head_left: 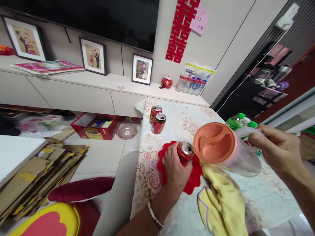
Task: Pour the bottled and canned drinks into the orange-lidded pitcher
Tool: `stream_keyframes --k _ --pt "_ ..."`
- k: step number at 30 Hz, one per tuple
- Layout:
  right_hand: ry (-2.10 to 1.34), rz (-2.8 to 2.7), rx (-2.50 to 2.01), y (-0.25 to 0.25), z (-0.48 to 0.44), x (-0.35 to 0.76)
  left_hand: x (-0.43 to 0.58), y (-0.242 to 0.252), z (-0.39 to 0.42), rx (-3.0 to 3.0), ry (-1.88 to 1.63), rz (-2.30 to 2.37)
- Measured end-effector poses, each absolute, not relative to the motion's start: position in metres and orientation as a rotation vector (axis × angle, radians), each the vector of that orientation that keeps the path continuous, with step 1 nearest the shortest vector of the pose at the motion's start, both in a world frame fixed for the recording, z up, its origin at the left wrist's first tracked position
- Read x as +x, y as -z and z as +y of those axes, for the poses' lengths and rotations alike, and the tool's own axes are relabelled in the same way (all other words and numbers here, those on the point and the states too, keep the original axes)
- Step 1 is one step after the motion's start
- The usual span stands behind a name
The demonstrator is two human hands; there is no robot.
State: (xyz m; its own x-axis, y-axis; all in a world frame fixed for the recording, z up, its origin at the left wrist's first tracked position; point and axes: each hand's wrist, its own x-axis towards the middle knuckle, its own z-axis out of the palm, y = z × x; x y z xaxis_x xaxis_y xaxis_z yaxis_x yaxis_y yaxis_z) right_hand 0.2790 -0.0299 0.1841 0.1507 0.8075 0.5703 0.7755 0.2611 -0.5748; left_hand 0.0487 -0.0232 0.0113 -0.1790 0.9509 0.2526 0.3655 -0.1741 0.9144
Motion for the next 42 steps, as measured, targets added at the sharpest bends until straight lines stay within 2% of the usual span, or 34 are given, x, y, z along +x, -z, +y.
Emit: stream_keyframes --k 42 --pt "-0.041 -1.715 -1.479 -0.1899 -0.0295 0.2696 0.0464 -0.0168 -0.0238 1.492 -1.294 1.527"
